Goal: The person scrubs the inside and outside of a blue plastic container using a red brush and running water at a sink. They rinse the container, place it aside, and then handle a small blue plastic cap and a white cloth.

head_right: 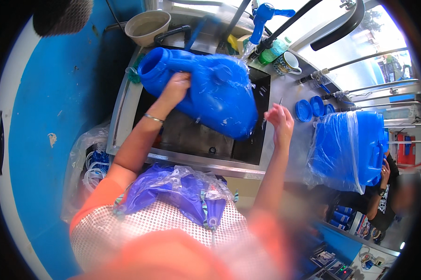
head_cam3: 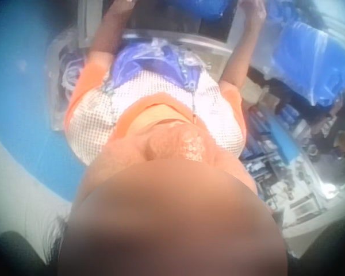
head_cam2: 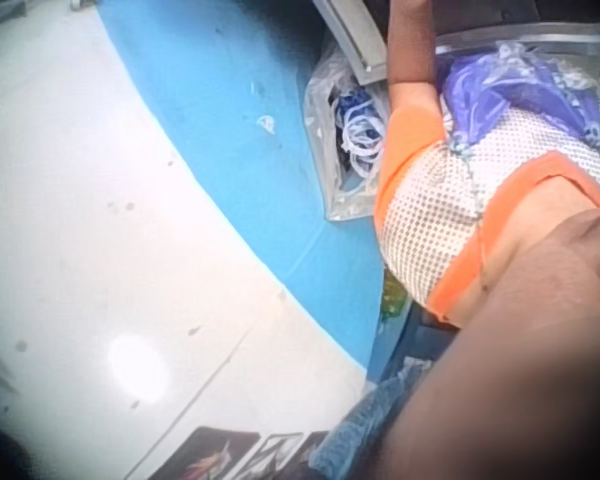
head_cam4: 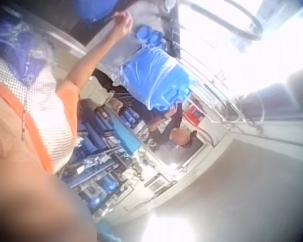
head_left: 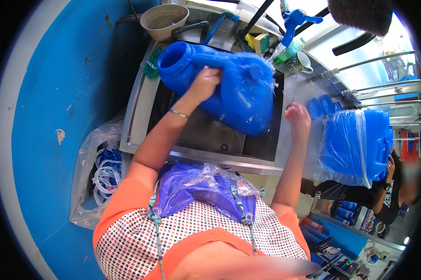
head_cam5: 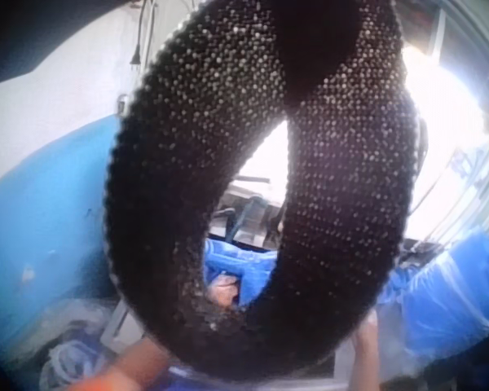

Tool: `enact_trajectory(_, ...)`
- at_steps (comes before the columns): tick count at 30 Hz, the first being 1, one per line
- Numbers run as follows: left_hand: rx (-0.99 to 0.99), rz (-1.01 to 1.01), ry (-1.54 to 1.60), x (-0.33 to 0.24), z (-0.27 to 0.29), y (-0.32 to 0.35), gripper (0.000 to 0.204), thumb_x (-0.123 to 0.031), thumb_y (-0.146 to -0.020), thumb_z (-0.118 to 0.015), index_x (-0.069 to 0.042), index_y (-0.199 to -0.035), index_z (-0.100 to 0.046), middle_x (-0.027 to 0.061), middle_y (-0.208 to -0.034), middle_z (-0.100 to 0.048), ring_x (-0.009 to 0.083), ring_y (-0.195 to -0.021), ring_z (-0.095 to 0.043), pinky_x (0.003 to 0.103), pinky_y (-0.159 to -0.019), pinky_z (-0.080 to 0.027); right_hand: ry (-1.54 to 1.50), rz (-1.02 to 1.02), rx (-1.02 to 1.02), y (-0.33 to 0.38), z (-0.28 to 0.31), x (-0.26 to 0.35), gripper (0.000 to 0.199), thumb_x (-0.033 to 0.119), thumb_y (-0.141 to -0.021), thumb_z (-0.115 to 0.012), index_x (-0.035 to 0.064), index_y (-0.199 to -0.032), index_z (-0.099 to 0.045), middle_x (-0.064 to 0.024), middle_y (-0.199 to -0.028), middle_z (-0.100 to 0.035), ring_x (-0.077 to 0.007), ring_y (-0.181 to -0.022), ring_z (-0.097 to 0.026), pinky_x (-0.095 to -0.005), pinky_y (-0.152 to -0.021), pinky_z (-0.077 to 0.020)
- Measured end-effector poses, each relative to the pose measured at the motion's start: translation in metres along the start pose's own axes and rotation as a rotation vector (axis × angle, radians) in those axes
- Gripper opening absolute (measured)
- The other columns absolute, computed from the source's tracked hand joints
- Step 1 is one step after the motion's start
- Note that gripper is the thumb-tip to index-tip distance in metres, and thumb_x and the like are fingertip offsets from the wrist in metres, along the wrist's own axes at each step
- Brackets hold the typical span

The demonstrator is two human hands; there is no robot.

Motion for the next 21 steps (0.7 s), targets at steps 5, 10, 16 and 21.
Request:
enact_trajectory(5,-0.328,0.103,0.379,-0.022,0.079,0.025,0.026,-0.009,-0.095,-0.045,0.002,-0.112,-0.061,0.0130,-0.108,-0.066,0.0257,-0.100,-0.064,0.037,-0.092,-0.051,-0.037,-0.069,-0.354,0.045,0.083,-0.083,0.041,0.035,-0.097,-0.056,0.0065,-0.126,-0.055,-0.0070,-0.110,-0.062,-0.0203,-0.102,-0.061,-0.0334,-0.083,-0.0534)
enact_trajectory(10,-0.589,0.267,1.105,0.048,0.078,0.025,0.041,-0.029,-0.098,-0.034,-0.003,-0.117,-0.060,0.0128,-0.118,-0.063,0.0307,-0.108,-0.060,0.044,-0.095,-0.048,-0.413,-0.259,-0.081,0.063,0.061,-0.112,0.049,0.046,-0.096,-0.053,0.0111,-0.130,-0.051,-0.0074,-0.122,-0.059,-0.0241,-0.108,-0.060,-0.0410,-0.088,-0.0514)
enact_trajectory(16,-1.003,0.569,1.067,0.154,0.051,0.053,0.055,-0.046,-0.097,-0.026,-0.009,-0.119,-0.060,0.0096,-0.121,-0.063,0.0293,-0.111,-0.059,0.045,-0.096,-0.048,-0.450,-0.220,-0.111,0.032,0.055,-0.085,0.056,0.055,-0.096,-0.046,0.0109,-0.130,-0.051,-0.0083,-0.121,-0.062,-0.0246,-0.111,-0.059,-0.0405,-0.090,-0.0504)
enact_trajectory(21,-1.139,0.744,0.918,0.228,0.056,0.091,0.057,-0.049,-0.097,-0.029,-0.008,-0.126,-0.057,0.0135,-0.129,-0.058,0.0315,-0.119,-0.055,0.048,-0.102,-0.043,-0.308,-0.184,-0.131,0.022,0.038,-0.097,0.057,0.050,-0.099,-0.046,0.0050,-0.135,-0.047,-0.0117,-0.127,-0.059,-0.0252,-0.112,-0.059,-0.0426,-0.095,-0.0481)
Point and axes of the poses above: each hand's wrist, its own y-axis away from the middle knuckle, its own z-axis out of the back of the hand, x = y × z, the point moved 6 cm from there along -y, towards the middle knuckle
